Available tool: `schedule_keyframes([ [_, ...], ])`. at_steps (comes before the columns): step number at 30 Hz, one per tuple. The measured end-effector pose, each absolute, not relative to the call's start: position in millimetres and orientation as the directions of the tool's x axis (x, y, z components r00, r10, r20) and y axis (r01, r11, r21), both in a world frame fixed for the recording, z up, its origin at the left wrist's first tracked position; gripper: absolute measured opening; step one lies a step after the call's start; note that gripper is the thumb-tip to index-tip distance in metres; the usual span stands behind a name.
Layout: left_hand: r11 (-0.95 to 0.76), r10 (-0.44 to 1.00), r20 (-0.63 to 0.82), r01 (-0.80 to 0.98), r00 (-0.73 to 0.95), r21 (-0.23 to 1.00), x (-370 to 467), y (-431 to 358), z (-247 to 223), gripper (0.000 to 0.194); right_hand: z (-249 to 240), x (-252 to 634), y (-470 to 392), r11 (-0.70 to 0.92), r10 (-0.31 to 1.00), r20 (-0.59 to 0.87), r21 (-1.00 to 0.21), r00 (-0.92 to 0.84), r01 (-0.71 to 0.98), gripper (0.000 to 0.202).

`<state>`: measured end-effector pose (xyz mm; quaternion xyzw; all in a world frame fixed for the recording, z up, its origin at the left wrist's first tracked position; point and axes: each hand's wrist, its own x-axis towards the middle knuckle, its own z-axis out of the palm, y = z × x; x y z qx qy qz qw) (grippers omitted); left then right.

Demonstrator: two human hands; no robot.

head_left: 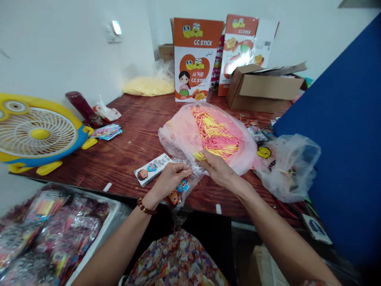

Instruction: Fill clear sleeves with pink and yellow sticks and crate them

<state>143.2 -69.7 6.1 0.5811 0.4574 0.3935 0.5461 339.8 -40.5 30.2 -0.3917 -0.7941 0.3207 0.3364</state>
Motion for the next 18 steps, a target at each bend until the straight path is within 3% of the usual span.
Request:
schedule_keyframes([
  [2,-0.026,0.961,-0.003,0.102,0.276,0.994,141.0,-73.7,6.6,0.031,31.5,339.7,-41.0,0.418,0.869,0.271,-0.85,-0.414,0.321,0.016],
  [5,-0.112,0.96,0.075,0.126,0.268,0.986,139.0,-78.6,4.9,0.028,39.8,334.1,-43.6,0.278,0.939,0.276,-0.96,-0.205,-0.019,0.015],
  [7,-0.158,0.962,0.117,0.152,0.248,0.976,138.4,-80.3,0.9,0.028,48.5,326.1,-47.4,0.24,0.959,0.271,-0.931,-0.081,-0.274,0.017],
  [9,-0.182,0.964,0.142,0.167,0.227,0.969,138.4,-80.8,-3.6,0.029,56.8,315.9,-52.2,0.25,0.958,0.287,-0.87,-0.025,-0.424,0.017],
  [13,-0.21,0.962,0.173,0.161,0.213,0.964,139.7,-80.6,-6.0,0.028,62.1,297.4,-59.2,0.279,0.95,0.311,-0.822,0.02,-0.496,0.016],
  [18,-0.211,0.966,0.185,0.142,0.178,0.967,141.0,-81.4,-0.2,0.027,47.7,287.1,-63.2,0.227,0.973,0.231,-0.912,0.03,-0.341,0.02],
])
